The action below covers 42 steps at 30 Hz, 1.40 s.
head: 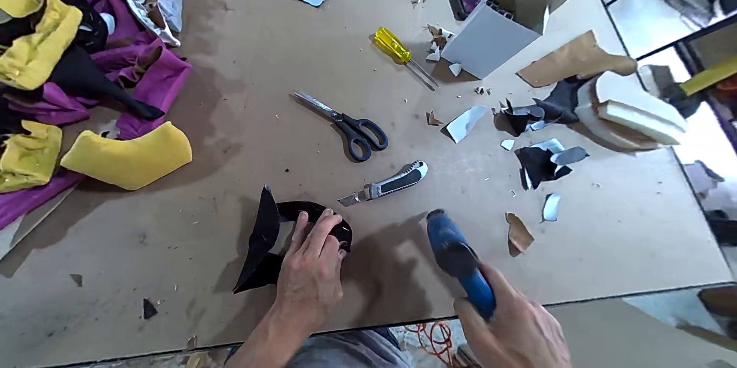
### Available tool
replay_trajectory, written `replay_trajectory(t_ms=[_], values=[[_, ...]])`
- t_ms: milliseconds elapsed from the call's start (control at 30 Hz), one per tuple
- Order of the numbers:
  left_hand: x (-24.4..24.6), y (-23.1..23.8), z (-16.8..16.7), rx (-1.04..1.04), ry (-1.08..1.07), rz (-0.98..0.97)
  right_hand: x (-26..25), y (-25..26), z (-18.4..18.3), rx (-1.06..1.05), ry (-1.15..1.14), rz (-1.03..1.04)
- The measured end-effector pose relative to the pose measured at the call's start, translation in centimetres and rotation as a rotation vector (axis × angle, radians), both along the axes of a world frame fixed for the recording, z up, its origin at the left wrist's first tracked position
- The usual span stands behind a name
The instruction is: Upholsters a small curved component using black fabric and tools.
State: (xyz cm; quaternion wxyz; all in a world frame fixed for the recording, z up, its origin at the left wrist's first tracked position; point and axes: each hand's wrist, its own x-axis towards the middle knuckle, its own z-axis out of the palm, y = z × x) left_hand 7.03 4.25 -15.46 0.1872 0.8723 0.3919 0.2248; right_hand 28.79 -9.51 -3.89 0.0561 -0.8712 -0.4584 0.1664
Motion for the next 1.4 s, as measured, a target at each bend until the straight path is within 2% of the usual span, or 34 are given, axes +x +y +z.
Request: replay_trajectory(t_ms=[67,200,633,733,800,867,967,1067,1200,1400], values=[[0.0,0.0,0.0,-0.018,-0.011,-0.008,-1.6,-0.1,2.3,-0.027,0.13,0.055],[-0.1,0.0,0.0,-0.014,-0.004,-0.023,-4.5,0.7,2.3,-0.005,0.299,0.177],[-0.1,0.2,-0.1,-0.011,0.002,-0.017,-6.3,3.0,1.7,-0.1,0.244,0.212],[0.1,0.2,0.0,-0.056,-0.055,0.01,-5.4,1.4,2.5,-0.101,0.219,0.162],[-0.2,0.7,1.0,-0.173,-0.092,0.04,-3.5,-0.7,2.9,-0.054,0.221,0.106],[-0.8,1.3,2.2,-0.195,-0.042,-0.032,-1.8,-2.5,3.4,-0.044,0.214,0.051],[-0.8,2.7,3.2,-0.015,0.131,-0.226,-0.3,-3.1,3.6,-0.054,0.218,0.031],[-0.6,3.6,2.5,0.089,0.197,-0.307,-0.2,-2.7,3.2,-0.05,0.266,0.049],[-0.8,4.0,1.0,0.057,0.075,-0.329,-0.7,-1.9,3.2,-0.022,0.311,0.109],[-1.0,4.3,0.1,-0.108,-0.147,-0.262,-1.5,1.2,3.7,-0.035,0.354,0.235]])
